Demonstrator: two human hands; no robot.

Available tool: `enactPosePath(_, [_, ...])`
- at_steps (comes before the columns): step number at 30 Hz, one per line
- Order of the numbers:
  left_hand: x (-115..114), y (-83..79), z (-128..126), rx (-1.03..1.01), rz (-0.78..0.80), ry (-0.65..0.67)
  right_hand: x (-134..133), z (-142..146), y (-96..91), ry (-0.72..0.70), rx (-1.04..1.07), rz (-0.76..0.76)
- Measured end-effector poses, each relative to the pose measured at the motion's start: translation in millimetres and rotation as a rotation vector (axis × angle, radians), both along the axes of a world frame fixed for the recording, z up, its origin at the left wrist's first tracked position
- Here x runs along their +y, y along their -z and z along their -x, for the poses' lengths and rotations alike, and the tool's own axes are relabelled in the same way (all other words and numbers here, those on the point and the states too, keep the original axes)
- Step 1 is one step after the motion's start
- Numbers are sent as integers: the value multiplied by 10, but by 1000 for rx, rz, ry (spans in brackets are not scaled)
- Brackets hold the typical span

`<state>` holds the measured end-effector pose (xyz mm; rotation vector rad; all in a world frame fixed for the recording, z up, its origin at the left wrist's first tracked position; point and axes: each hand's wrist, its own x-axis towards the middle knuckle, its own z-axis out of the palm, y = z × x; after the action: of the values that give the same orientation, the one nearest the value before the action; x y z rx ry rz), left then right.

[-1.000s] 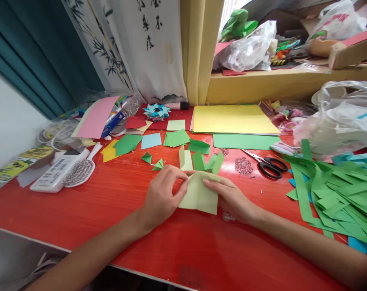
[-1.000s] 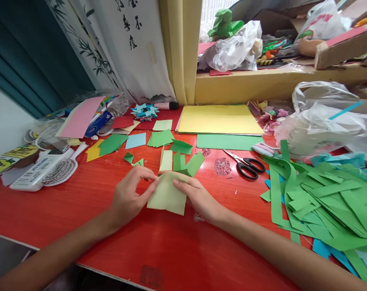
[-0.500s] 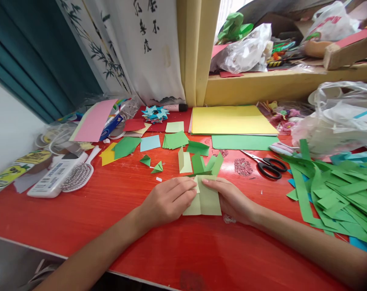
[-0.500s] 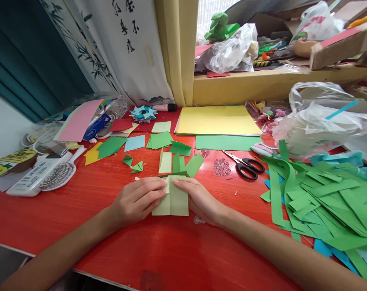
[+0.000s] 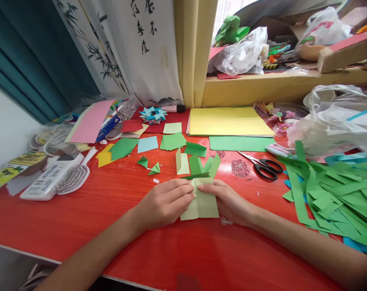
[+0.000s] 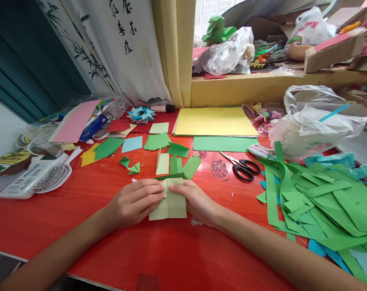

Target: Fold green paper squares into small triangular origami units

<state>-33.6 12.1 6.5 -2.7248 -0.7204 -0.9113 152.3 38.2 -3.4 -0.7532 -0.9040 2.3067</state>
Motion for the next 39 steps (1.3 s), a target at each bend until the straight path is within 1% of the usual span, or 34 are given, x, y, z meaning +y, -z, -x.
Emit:
enactPosePath(5, [-17,-15,-20,-13,79,-3,-8,6,-4,1,-86,0])
enactPosePath(8, [-47,-16,-42,-76,162,-21,-20,1,1,-20,-116,-33])
enactPosePath(10, [-70,-20,-54,-132,255,-51,-32,-10,10,-31,-147,-83])
enactPosePath(13, [-94,-39,-71,-224,411,-152,-46,-30,26,-58,-198,-227])
enactPosePath(16, [-103,-62,-94,-328,498,-254,-47,-41,32,-100,-158,-353])
enactPosePath(20, [-113,-62,-134,-381,615,-306,-40,-48,10,-107,-154,-420])
enactPosePath(22, [-121,-52,-150,-398,691,-314,-46,-50,-15,-119,-179,-439])
enactPosePath(26, [-129,-35,-166,-500,821,-349,-68,-49,-51,-111,-242,-498])
enactPosePath(32, [-107,-28,-177,-595,888,-327,-83,-40,-8,-93,-272,-589])
enactPosePath(35, [-103,-23,-174,-606,909,-315,-89,-42,7,-116,-297,-597])
enactPosePath(39, [-104,-8,-172,-635,901,-325,-96,-39,-13,-98,-289,-599])
